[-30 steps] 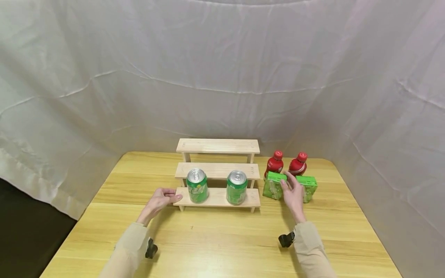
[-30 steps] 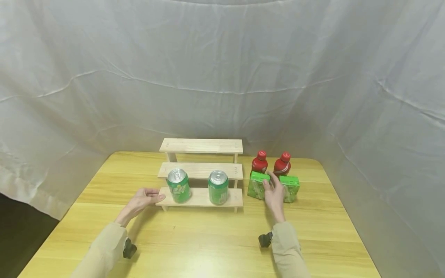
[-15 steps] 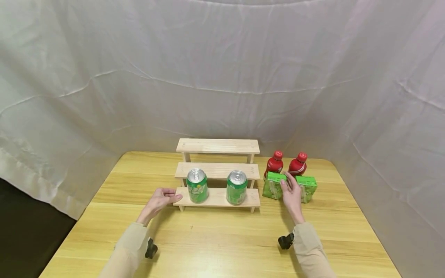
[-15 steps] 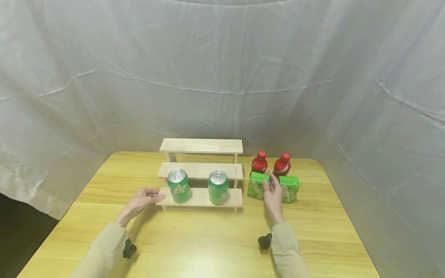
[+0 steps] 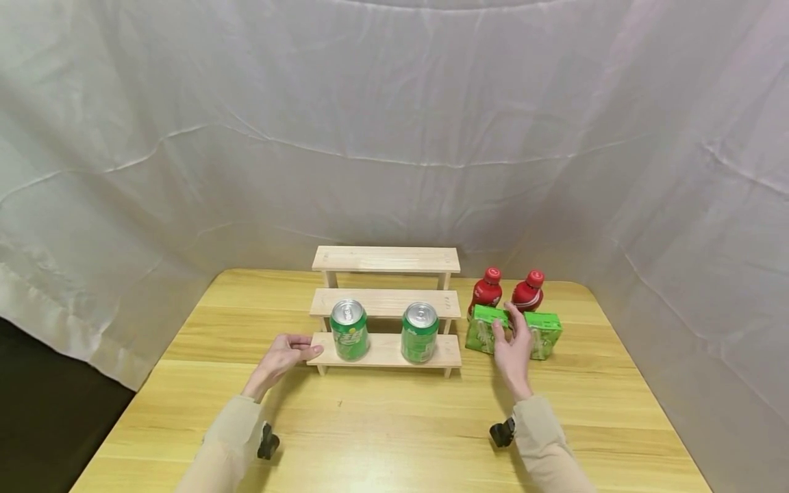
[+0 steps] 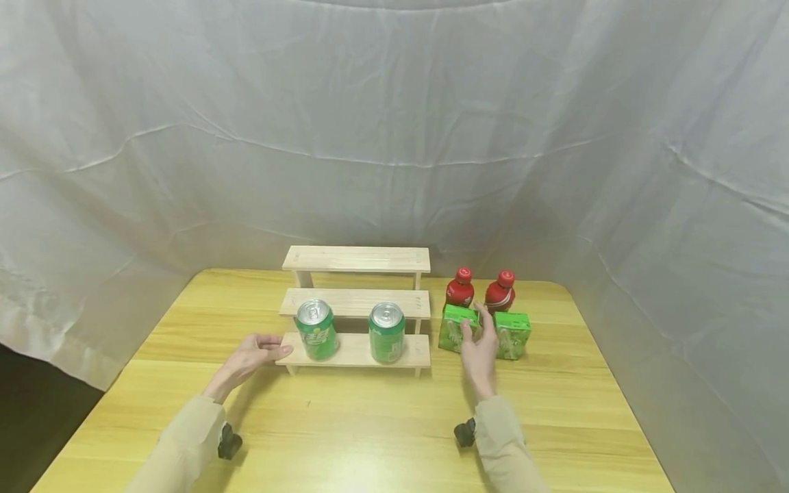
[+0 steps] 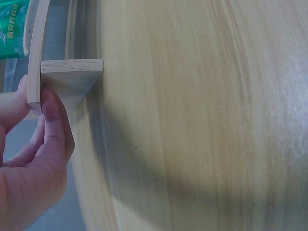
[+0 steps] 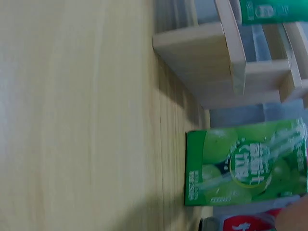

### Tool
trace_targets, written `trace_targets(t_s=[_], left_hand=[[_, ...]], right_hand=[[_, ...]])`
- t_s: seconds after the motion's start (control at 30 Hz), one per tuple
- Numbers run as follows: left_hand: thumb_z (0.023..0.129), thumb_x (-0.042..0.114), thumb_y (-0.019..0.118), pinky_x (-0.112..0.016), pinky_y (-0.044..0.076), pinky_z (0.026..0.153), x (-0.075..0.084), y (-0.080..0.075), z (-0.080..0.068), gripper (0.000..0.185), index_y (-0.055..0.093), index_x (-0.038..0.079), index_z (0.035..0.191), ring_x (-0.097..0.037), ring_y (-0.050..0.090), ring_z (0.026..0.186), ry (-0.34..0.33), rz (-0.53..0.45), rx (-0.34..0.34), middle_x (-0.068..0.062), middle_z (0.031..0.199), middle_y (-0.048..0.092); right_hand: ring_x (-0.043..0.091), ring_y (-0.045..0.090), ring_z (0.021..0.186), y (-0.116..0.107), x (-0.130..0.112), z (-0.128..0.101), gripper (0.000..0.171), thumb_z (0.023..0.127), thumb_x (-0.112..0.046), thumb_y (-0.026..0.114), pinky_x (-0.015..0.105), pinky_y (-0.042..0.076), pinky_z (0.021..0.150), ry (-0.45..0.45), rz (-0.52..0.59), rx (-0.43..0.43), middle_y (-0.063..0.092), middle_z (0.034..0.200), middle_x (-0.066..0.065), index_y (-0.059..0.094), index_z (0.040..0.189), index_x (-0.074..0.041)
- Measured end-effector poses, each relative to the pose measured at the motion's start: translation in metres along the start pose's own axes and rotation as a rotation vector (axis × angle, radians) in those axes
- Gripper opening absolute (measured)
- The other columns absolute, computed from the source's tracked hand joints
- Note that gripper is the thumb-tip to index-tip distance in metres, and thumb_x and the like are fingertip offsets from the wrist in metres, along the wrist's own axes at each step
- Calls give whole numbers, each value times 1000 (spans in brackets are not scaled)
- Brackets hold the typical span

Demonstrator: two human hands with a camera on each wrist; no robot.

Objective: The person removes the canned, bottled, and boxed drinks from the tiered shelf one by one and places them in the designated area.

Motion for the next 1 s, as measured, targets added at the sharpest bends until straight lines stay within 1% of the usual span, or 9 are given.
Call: trace_targets(t_s=[0.1,0.2,0.3,0.37,0.43,0.57,0.67,0.8,1.0], left_hand=[[94,11,69,-30,57,86,1,0,0,45,54,-18,125,-15,65,91,-3,-6,-2,-23,110,68],[94,11,68,-32,58,88,1,-1,0,46,53,-19,126,-15,66,92,5,-2,-9,-25,112,68],[94,11,69,-34,58,89,1,-1,1,46,53,-18,127,-15,66,92,-4,-7,0,-25,112,68],[94,11,68,-35,58,90,1,-1,1,46,53,-19,127,-15,66,91,-1,2,0,-25,113,68],[94,11,69,-34,58,90,0,-1,0,46,54,-18,127,-14,66,91,-5,4,2,-24,113,68],[94,11,68,-35,58,89,0,0,0,47,53,-19,127,-14,66,91,2,12,-2,-26,113,67],[94,11,68,-33,58,89,0,0,0,47,53,-19,126,-14,66,92,1,17,0,-26,114,67],[94,11,68,-32,58,88,0,0,0,45,54,-18,126,-14,65,91,-3,21,2,-24,113,68],[94,11,68,-31,58,86,2,0,-2,45,54,-19,125,-14,66,90,10,13,-11,-24,111,69]], right_hand=[[39,32,150,4,-11,-6,46,96,-3,64,59,23,124,-81,-22,32,45,155,22,53,141,-1],[36,30,151,12,-24,-11,47,95,-10,68,61,19,124,-129,-37,7,46,154,18,55,139,-5],[33,32,149,22,-37,-18,50,94,-17,70,62,20,123,-144,-46,-68,46,154,15,54,142,-10],[32,34,148,30,-44,-22,54,94,-22,70,62,23,122,-145,-53,-139,46,154,14,51,144,-12],[33,34,147,39,-51,-27,60,93,-26,71,64,24,121,-138,-60,-213,43,156,14,48,147,-13],[35,31,148,57,-61,-36,73,89,-32,74,72,22,117,-122,-86,-347,38,158,11,40,152,-15],[35,29,150,69,-67,-40,82,85,-36,78,74,22,116,-112,-121,-406,35,159,9,37,153,-16],[32,32,146,81,-71,-44,90,79,-38,84,70,26,117,-102,-142,-429,34,157,8,36,152,-16],[29,43,134,93,-76,-48,90,76,-33,88,61,37,115,-109,-125,-411,42,145,9,36,148,-15]])
Point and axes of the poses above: each hand's wrist, its own z-axis towards the middle knuckle, its own y-axis out of the palm, x = y × z, the point moved 6 cm from there along z, towards the middle knuckle
